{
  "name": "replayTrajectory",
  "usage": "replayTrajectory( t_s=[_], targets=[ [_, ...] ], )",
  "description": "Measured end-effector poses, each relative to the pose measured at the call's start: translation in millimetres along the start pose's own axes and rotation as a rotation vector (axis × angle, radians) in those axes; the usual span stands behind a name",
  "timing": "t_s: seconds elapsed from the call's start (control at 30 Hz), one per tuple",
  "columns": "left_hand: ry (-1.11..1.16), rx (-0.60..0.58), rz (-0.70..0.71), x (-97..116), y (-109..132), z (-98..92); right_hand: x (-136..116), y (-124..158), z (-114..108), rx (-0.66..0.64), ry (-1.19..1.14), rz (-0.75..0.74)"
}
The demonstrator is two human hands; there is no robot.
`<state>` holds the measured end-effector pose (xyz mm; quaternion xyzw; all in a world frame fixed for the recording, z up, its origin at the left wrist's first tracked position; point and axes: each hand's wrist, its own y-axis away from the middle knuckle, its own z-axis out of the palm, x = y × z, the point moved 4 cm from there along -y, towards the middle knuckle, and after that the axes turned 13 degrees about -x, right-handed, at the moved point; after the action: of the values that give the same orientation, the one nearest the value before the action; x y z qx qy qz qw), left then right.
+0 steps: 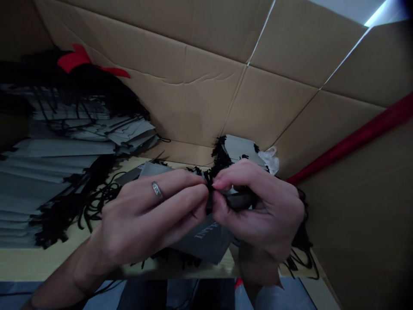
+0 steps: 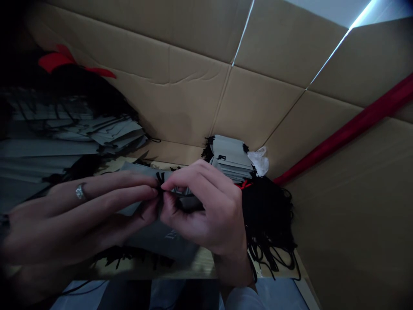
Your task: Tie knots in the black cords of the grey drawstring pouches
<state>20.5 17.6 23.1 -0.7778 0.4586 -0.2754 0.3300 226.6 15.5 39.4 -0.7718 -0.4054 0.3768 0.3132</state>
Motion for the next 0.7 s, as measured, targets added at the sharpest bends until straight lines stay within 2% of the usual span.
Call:
replayTrajectory(
  t_s=[0.13, 0.3, 0.43, 0.5, 0.7],
  targets=[
    [-0.023, -0.010, -0.082, 1.9, -2.7, -4.7, 3.7, 0.4, 0.6, 0.019, -0.103, 0.001],
    [0.304, -0.007, -0.191, -0.3, -15.1, -9.2, 5.2, -0.7, 2.0, 0.046, -0.241, -0.019],
    [0.502, 0.057, -0.223, -4.7, -18.3, -5.8, 5.9, -1.3, 4.5, 0.083, -0.306, -0.053],
    [0.565, 0.053, -0.246, -6.8, -16.6, -2.3, 6.6, -0.8, 5.3, 0.097, -0.304, -0.053],
    [0.522, 0.024, -0.295, -8.3, -13.2, 1.5, 8.1, 1.0, 4.8, 0.178, -0.202, -0.015]
  ],
)
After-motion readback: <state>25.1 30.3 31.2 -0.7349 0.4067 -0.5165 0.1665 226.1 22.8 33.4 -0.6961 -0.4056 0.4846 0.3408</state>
